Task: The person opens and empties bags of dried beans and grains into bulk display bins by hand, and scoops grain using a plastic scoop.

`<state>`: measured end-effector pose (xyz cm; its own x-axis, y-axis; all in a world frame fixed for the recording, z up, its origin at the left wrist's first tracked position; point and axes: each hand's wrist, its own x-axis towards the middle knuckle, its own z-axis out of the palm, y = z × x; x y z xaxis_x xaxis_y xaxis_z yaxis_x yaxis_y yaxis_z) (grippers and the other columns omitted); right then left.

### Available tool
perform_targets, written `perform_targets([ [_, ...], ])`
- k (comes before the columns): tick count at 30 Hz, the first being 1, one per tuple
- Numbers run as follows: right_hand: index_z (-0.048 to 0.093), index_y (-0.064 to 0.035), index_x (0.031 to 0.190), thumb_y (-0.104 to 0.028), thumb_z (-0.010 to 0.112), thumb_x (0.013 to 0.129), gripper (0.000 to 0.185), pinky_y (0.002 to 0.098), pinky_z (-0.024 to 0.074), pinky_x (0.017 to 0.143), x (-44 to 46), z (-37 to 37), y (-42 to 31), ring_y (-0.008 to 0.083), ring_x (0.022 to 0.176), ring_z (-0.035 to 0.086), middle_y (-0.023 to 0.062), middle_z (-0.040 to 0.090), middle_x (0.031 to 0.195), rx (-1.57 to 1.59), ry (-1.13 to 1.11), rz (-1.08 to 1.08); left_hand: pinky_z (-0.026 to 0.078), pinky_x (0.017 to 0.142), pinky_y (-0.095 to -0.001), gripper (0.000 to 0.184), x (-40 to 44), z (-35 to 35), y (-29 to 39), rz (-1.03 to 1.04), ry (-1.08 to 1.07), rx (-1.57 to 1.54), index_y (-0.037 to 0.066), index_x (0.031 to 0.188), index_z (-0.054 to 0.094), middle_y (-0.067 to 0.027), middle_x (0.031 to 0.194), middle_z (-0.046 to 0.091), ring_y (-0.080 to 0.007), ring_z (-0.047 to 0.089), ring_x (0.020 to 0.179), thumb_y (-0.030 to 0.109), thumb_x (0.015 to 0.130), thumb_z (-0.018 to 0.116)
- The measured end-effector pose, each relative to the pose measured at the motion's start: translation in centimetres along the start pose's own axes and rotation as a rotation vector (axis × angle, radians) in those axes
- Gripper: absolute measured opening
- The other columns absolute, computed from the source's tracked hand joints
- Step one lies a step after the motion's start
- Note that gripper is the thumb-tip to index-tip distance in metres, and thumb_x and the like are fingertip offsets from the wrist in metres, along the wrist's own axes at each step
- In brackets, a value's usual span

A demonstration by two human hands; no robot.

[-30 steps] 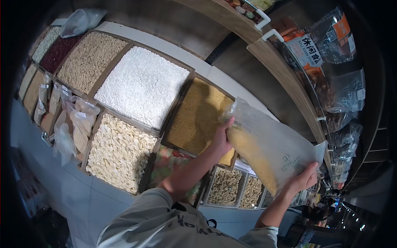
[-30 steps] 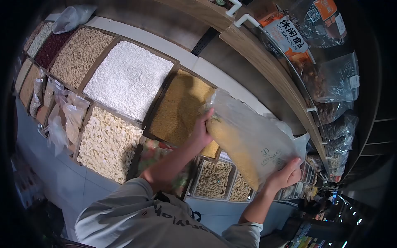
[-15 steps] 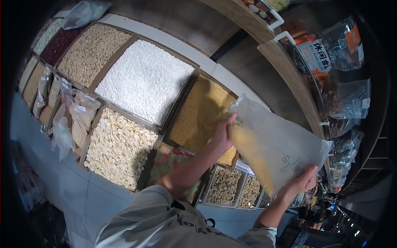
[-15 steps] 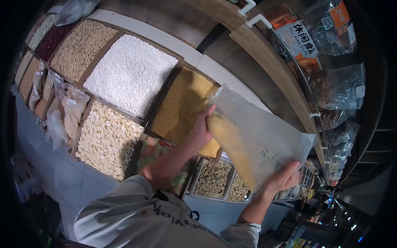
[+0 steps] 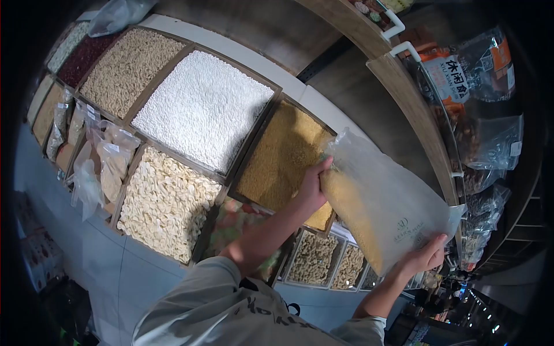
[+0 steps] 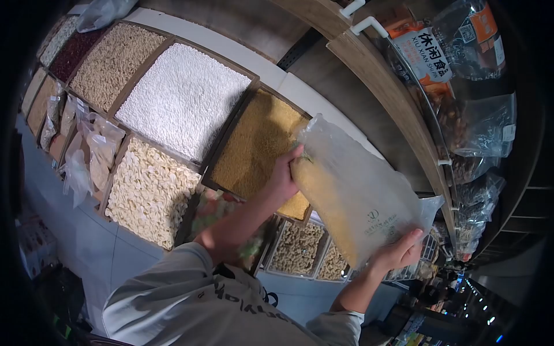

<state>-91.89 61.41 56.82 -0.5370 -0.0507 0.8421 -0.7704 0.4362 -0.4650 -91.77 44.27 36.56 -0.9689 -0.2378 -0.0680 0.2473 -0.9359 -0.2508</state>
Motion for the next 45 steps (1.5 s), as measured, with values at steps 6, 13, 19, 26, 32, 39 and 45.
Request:
perform_targets([
  [6,0.041,-0.0049,0.057,-0.025,0.047,0.101,0.048,0.0259,0.0257,0.05,0.0,-1.2,1.1,0.0056,0.055,0.033,-0.0038,0.041,0.055,-0.042,-0.028,0.05,0.047,0.097,-0.0439,0.04,-0.1,0.3,-0.5,0.001,0.059,0.033,-0.001,0.12,0.052,-0.0143,0.111,0.06,-0.0278,0.059,0.106,0.023,0.088,0.06],
  [13,0.039,-0.0051,0.057,-0.026,0.046,0.101,0.049,0.0255,0.0247,0.05,-0.1,-1.3,0.9,0.0054,0.054,0.033,-0.004,0.04,0.056,-0.06,-0.024,0.026,0.048,0.095,-0.0446,0.038,0.2,0.3,-0.7,-0.032,0.055,0.017,-0.001,0.118,0.052,-0.0145,0.111,0.06,-0.0281,0.06,0.104,0.021,0.088,0.06],
  [19,0.041,-0.0036,0.06,-0.025,0.046,0.1,0.046,0.0251,0.0248,0.05,-0.1,-2.9,2.4,0.0054,0.055,0.033,-0.0043,0.04,0.056,-0.083,-0.018,0.07,0.049,0.095,-0.0452,0.039,0.6,0.6,-1.4,-0.047,0.092,-0.03,-0.002,0.12,0.05,-0.0161,0.112,0.06,-0.0289,0.06,0.104,0.02,0.089,0.059],
  [26,0.042,-0.0026,0.058,-0.024,0.047,0.1,0.047,0.0254,0.0251,0.05,-0.1,-3.6,1.7,0.0055,0.054,0.033,-0.0036,0.042,0.056,-0.105,0.009,0.006,0.049,0.093,-0.0454,0.035,1.3,0.7,-2.8,-0.104,0.118,0.002,-0.001,0.118,0.051,-0.0155,0.111,0.059,-0.0284,0.061,0.103,0.021,0.09,0.057],
  [32,0.042,-0.0027,0.057,-0.024,0.048,0.1,0.049,0.0259,0.0271,0.05,0.7,-3.4,2.2,0.0061,0.053,0.034,-0.0029,0.045,0.056,-0.162,-0.01,0.088,0.046,0.096,-0.0476,0.037,2.7,0.2,-3.4,-0.151,0.179,0.068,0.001,0.122,0.052,-0.0149,0.113,0.061,-0.0299,0.059,0.107,0.023,0.092,0.055],
  [39,0.042,-0.0013,0.056,-0.024,0.049,0.1,0.05,0.0264,0.0288,0.05,0.4,-3.5,2.7,0.0069,0.053,0.036,-0.0013,0.045,0.054,-0.105,0.101,-0.041,0.046,0.096,-0.0465,0.037,3.1,0.3,-4.3,-0.176,0.16,0.046,0.001,0.12,0.053,-0.0143,0.112,0.061,-0.0285,0.059,0.105,0.024,0.092,0.055],
  [45,0.048,0.002,0.059,-0.024,0.048,0.1,0.048,0.0255,0.0355,0.054,0.1,-4.8,3.2,0.0084,0.056,0.043,0.0023,0.052,0.058,-0.135,0.048,0.009,0.043,0.099,-0.0456,0.036,3.1,0.5,-5.3,-0.215,0.121,0.031,0.0,0.12,0.053,-0.0139,0.113,0.06,-0.0274,0.058,0.108,0.024,0.094,0.052],
])
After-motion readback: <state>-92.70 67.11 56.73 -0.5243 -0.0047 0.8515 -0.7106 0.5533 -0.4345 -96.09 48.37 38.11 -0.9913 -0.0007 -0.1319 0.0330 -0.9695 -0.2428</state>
